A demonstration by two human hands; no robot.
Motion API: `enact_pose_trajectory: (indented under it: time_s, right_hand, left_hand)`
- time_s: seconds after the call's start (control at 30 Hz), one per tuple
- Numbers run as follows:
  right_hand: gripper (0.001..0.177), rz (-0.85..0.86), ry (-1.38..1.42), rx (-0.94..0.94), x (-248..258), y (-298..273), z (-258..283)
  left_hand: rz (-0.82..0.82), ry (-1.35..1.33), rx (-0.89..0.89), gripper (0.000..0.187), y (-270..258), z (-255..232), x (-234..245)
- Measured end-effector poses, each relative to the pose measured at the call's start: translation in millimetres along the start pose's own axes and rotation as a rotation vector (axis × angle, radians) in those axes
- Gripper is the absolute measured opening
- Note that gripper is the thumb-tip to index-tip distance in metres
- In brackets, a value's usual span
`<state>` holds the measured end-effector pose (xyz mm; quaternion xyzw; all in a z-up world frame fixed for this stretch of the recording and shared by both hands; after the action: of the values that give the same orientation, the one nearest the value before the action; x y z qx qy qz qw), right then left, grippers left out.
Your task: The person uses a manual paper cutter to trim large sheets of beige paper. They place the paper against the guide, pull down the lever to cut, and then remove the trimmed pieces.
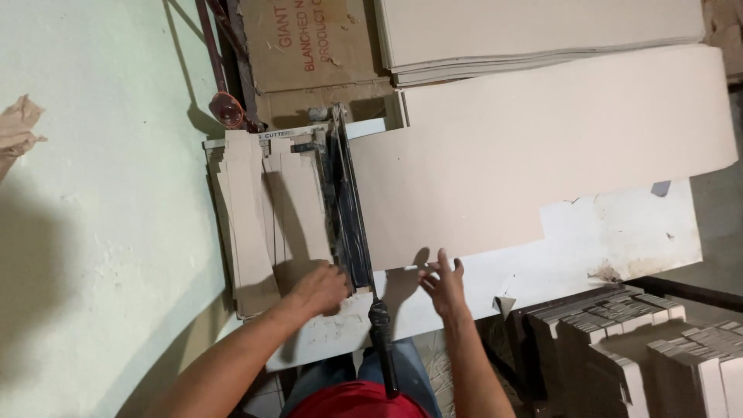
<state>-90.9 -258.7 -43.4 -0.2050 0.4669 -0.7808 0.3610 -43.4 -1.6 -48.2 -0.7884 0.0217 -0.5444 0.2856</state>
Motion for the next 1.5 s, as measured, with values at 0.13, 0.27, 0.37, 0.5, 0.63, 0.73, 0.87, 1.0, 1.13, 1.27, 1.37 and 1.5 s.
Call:
enact_pose_trajectory:
  time_s: [0.13, 0.27, 0.37, 0.5, 0.63, 0.73, 0.87, 1.0, 1.13, 1.27, 1.37, 1.5]
  right_hand:
    - [0.031, 0.157, 0.093, 0.045, 19.5, 28.4, -10.8]
    - [0.035, 0.109, 0.009, 0.129, 16.7, -10.9, -9.0]
    - [0.044, 0.189, -0.145, 0.071, -15.5, 2.1, -29.4]
    - [0.043, 0.208, -0.184, 0.084, -26.0, 9.9, -19.1]
    - [0.056, 0.204, -0.394, 0.038, -25.7, 18.8, -15.6]
    - [0.058, 0.240, -0.903, 0.023, -29.3, 20.9, -15.3]
    - [0.074, 0.420, -1.261, 0.544, -110.0, -146.1, 35.6]
    - [0.122, 0.435, -1.747, 0.330, -109.6, -178.4, -25.8]
    - [0.086, 0.238, -1.689, 0.474, -69.0, -67.3, -124.7]
    - [0.076, 0.185, -1.598, 0.514, -44.9, -44.7, -147.6]
    - [0.082, 0.296, -1.564, 0.427, -50.8, -76.1, -135.2]
    - [0.082, 0.233, -1.598, 0.494, -51.5, -51.9, -145.4]
  left_hand:
    - [0.088, -0.049, 0.071, 0.012, -28.7, 49.5, -26.8]
    - [0.177, -0.124, 0.167, 0.046, -48.0, 66.1, 23.0]
    - [-0.065, -0.167, 0.288, 0.043, -38.2, 78.6, 35.3]
    - [0.060, -0.412, 0.531, 0.075, -6.7, 79.4, 73.4]
    - [0.179, -0.438, 0.666, 0.106, 15.8, 81.5, 75.4]
    - [0.306, -0.358, 0.749, 0.104, 29.8, 83.2, 54.6]
    - [0.391, -0.256, 0.772, 0.135, 41.9, 90.1, 36.9]
    - [0.425, -0.203, 0.809, 0.140, 53.2, 95.9, 20.2]
    - [0.404, -0.369, 0.760, 0.131, 51.7, 90.3, 31.9]
    - [0.412, -0.464, 0.799, 0.131, 49.8, 89.3, 30.2]
    - [0.350, -0.345, 0.761, 0.133, 45.1, 81.7, 27.5]
    - [0.373, -0.340, 0.773, 0.130, 42.8, 88.1, 39.5]
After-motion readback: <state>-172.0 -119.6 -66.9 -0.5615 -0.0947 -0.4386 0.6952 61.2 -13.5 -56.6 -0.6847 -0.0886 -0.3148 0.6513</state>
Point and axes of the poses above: each hand's wrist, its own y-axis towards the middle knuckle, its own x-axis out of the back of the hand, z = x × y, the point moved 7 cm from there along y, towards the middle knuckle, and after that the axes turned 7 degrees about z, right-handed, at the moved point
